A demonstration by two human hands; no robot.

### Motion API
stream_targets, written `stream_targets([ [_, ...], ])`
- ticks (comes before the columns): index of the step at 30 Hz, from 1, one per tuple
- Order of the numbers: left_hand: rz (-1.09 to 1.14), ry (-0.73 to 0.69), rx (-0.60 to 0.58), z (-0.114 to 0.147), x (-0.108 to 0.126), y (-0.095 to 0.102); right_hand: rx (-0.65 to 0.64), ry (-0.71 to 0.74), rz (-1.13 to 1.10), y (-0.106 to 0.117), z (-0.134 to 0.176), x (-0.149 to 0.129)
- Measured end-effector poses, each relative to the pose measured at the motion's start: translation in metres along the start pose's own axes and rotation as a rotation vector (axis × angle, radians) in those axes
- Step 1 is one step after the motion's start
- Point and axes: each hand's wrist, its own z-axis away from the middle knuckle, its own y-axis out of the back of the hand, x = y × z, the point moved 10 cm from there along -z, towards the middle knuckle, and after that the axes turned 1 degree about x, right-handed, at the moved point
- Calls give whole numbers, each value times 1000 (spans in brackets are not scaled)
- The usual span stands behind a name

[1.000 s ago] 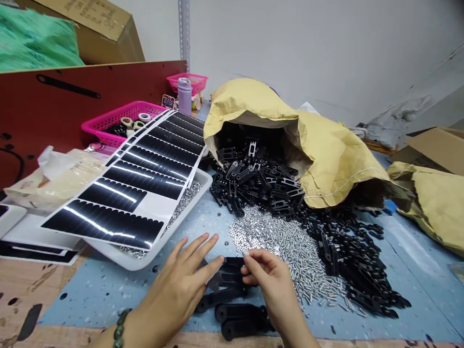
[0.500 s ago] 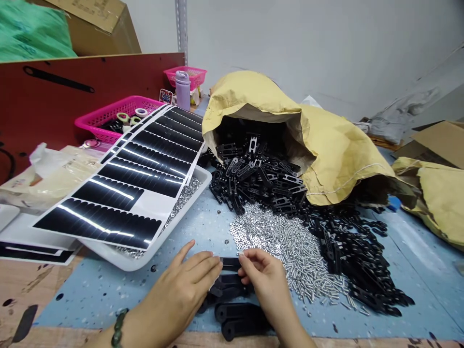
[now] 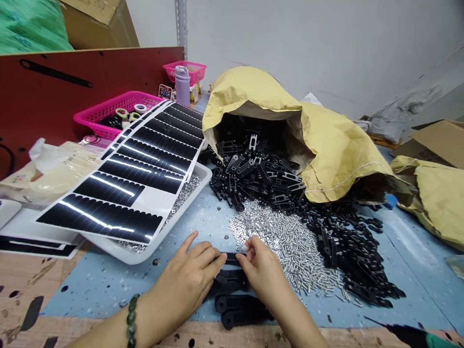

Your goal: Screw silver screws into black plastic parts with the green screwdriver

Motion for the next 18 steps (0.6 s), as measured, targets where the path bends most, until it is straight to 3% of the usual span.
stream_targets([
  [3, 94, 65, 21, 13, -2, 11, 125, 136, 118, 20, 9, -11],
  [6, 134, 174, 51, 31, -7, 16, 138, 235, 43, 27, 29, -19],
  [12, 154, 231, -18, 44, -7, 2, -9, 376, -98, 14, 61, -41],
  [18, 438, 344, 72, 52, -6, 21, -168, 441, -170, 3, 68, -64],
])
